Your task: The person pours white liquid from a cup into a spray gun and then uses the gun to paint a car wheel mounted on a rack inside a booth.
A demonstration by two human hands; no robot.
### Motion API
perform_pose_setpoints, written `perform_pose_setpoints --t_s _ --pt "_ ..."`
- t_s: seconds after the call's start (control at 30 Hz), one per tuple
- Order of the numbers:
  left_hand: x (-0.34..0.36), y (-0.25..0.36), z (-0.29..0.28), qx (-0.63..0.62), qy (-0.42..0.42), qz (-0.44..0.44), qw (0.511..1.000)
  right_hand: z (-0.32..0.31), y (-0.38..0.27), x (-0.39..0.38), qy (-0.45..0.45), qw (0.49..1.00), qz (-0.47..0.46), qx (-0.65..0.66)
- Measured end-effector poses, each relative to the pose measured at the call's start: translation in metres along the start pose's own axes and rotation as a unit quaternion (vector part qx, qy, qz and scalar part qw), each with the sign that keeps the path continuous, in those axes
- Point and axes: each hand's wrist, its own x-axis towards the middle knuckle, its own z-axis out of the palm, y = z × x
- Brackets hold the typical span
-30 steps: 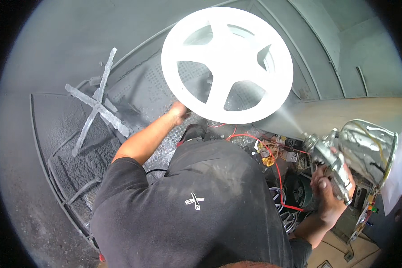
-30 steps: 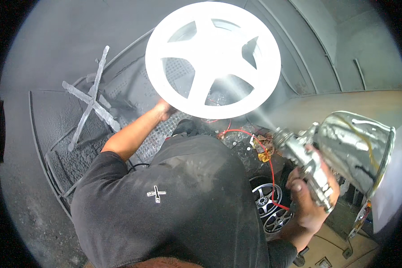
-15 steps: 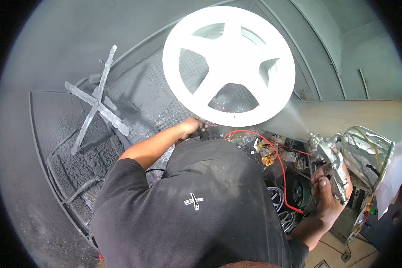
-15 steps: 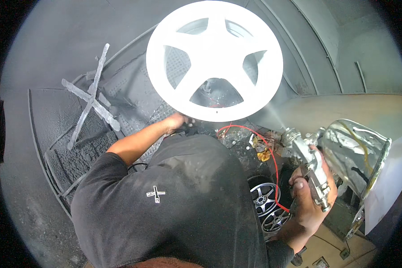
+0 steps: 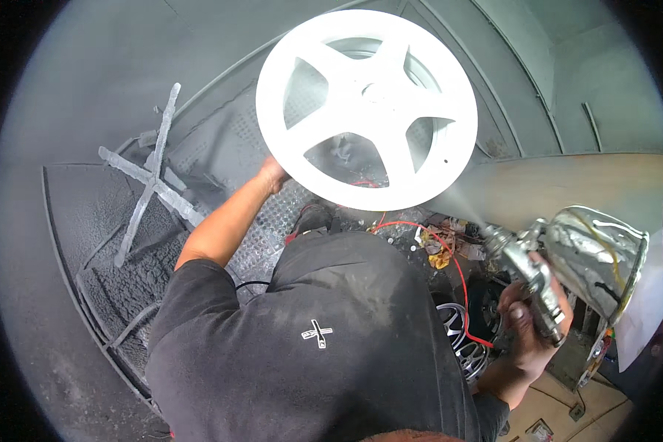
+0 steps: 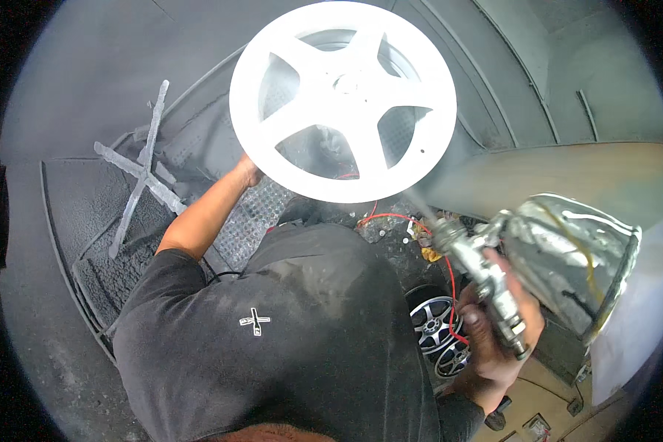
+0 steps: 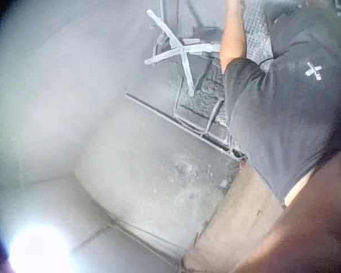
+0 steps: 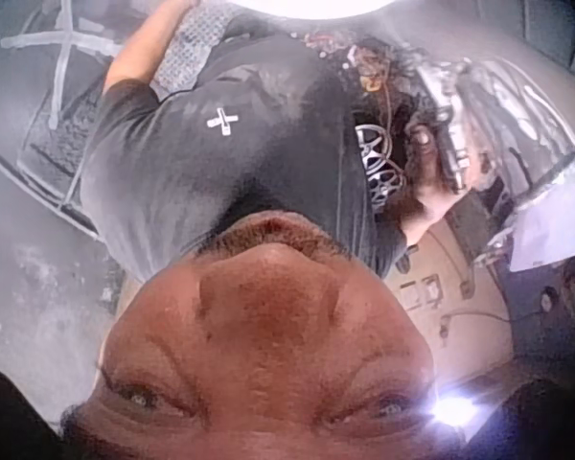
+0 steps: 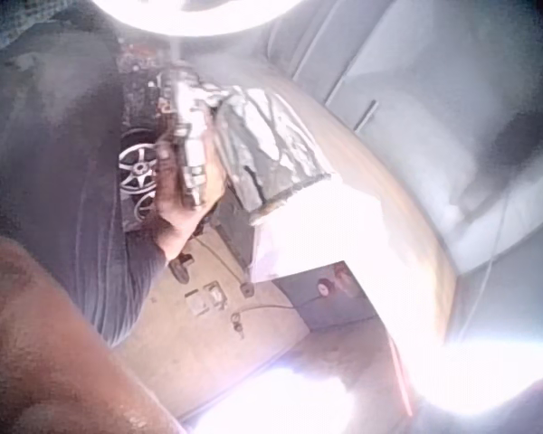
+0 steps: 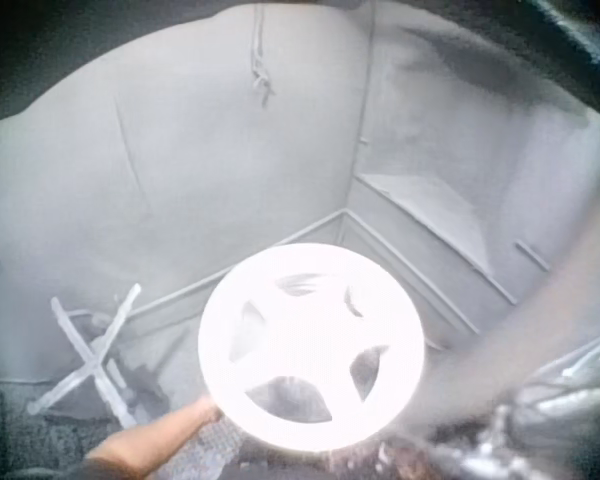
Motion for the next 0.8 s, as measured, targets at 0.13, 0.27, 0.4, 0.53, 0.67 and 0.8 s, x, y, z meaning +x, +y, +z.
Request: perform_pose_setpoints --t_s 0.13,0.27,0.4,0.53,0.67,0.8 --pt "-0.049 -0.007 0.048 0.02 0.026 -0.044 0.998 0.0 -0.001 0.011 0.057 0.998 0.028 -0.015" --pt "-0.067 -0.041 0.067 0.06 0.0 -0.031 0.998 -0.008 0.008 0.003 0.019 1.0 -0.002 0.011" --pt "-0.043 -0.086 0.056 0.22 -0.087 -0.014 0.972 -0.011 0.0 -0.012 -0.069 0.992 -0.022 0.101" --pt "-0.024 -0.08 0.028 0.042 -0.014 -0.135 0.99 -0.006 0.005 0.0 -0.008 0.997 -0.064 0.042" --pt "0.024 -0.054 -0.028 0.035 0.1 0.07 0.992 -0.019 -0.015 0.015 0.046 0.998 0.015 -0.049" --pt "-0.001 0.0 0.003 0.016 -0.002 -0.017 1.0 -0.025 -0.028 0.01 0.057 0.997 0.031 -0.036"
